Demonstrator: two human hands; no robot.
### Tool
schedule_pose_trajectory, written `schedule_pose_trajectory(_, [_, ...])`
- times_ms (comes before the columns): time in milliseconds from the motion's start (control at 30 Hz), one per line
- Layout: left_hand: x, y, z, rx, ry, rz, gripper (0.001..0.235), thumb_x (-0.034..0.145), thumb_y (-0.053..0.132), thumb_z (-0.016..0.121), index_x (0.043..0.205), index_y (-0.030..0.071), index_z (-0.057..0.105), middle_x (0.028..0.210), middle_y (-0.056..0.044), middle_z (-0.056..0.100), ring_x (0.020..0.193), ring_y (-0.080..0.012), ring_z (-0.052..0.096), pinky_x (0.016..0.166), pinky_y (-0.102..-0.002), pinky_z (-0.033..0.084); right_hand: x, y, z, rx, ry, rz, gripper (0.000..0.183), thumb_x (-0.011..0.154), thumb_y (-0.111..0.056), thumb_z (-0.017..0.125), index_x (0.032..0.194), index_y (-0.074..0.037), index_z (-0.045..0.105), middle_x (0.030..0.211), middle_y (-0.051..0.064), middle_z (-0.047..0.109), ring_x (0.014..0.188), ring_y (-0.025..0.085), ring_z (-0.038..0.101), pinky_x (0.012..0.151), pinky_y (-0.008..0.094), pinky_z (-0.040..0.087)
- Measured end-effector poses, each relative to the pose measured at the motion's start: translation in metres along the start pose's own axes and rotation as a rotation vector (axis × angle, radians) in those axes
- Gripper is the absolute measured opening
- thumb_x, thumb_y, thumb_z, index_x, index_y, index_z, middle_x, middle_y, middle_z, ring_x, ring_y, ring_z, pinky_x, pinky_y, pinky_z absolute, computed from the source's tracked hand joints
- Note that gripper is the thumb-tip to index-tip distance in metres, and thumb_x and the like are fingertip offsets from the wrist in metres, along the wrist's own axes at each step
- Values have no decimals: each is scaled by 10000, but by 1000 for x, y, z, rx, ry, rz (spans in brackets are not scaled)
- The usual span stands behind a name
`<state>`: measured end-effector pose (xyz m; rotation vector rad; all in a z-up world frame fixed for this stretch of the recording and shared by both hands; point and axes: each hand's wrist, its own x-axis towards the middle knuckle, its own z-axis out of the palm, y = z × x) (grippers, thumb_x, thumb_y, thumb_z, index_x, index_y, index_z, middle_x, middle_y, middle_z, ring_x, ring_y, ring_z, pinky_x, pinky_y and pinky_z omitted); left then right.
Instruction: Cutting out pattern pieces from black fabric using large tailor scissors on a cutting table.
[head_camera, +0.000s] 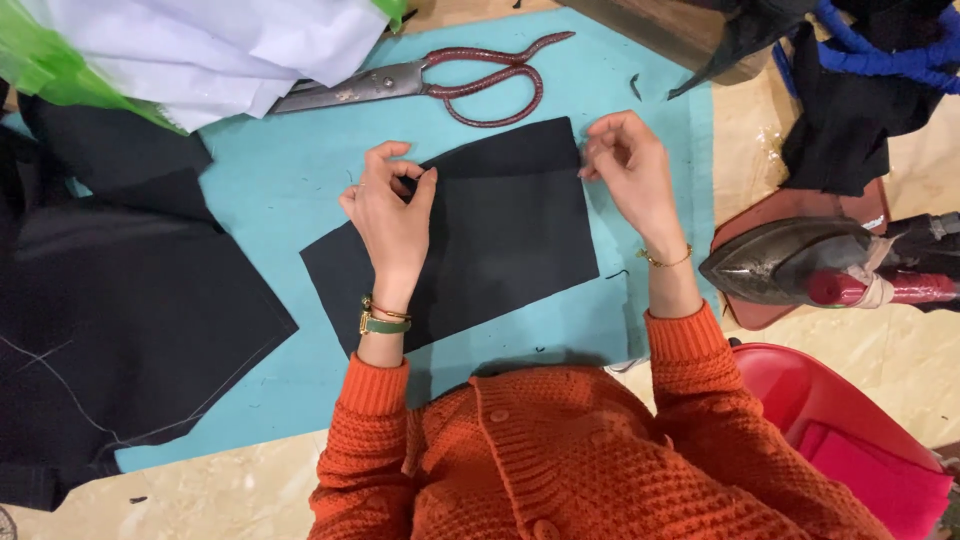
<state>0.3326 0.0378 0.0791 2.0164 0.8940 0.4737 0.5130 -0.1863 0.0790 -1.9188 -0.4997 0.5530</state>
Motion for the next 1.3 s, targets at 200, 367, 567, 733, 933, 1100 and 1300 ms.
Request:
schedule_pose_trajectory(200, [1, -2, 1, 3, 5, -5, 348, 896, 83, 822, 1133, 175, 584, 791, 51, 684, 729, -158, 584, 892, -358, 270, -5, 7, -1, -175, 16, 54, 141, 1004, 7, 600, 1083, -40, 708, 876, 129, 683, 646, 168, 659, 592, 316, 554])
schedule_pose_trajectory(367, [1, -1, -1, 1, -3, -3, 352, 898, 92, 827, 1139, 173, 582, 817, 40, 703, 731, -158, 593, 887, -357, 267, -4, 3, 2, -244, 24, 63, 144, 999, -9, 632, 1070, -52, 749, 842, 100, 667, 629, 161, 644, 565, 306, 532])
schedule_pose_trajectory(567, [1, 1, -8, -17, -58, -26, 420, 857, 30, 812, 1171, 171, 573, 862, 40, 733, 764, -167, 617, 909, -362, 265, -5, -4, 4, -238, 15, 102, 119, 969, -15, 680, 1076, -34, 727, 824, 85, 623, 684, 156, 596, 606, 323, 508])
schedule_pose_trajectory(733, [1, 1, -9, -43, -67, -45, 384, 888, 18, 774, 1180, 162, 570, 866, 38, 743, 750, -159, 623, 925, -358, 257, -5, -5, 5, -247, 5, 101, 106, 970, -42, 720, 1073, -25, 707, 828, 85, 590, 721, 163, 581, 617, 334, 502])
schedule_pose_trajectory(933, [1, -3, -7, -69, -58, -45, 363, 911, 30, 769, 1179, 165, 565, 860, 44, 742, 745, -147, 620, 938, -362, 253, -3, -3, 10, -283, 28, 123, 122, 935, -83, 772, 1033, -38, 714, 809, 70, 559, 725, 160, 577, 616, 318, 507])
schedule_pose_trajectory(1100, [2, -3, -8, -80, -57, -42, 380, 907, 23, 775, 1186, 166, 559, 863, 43, 743, 743, -142, 623, 937, -358, 254, -2, -4, 14, -311, 47, 99, 119, 942, -77, 783, 1024, -22, 717, 814, 79, 551, 741, 175, 584, 622, 330, 507])
schedule_pose_trajectory(1300, [1, -5, -10, -74, -73, -35, 428, 879, -6, 778, 1203, 166, 557, 881, 43, 746, 756, -143, 629, 932, -352, 257, -2, -6, 14, -318, 49, 97, 79, 953, -79, 770, 994, -35, 719, 806, 77, 552, 749, 180, 590, 627, 333, 504])
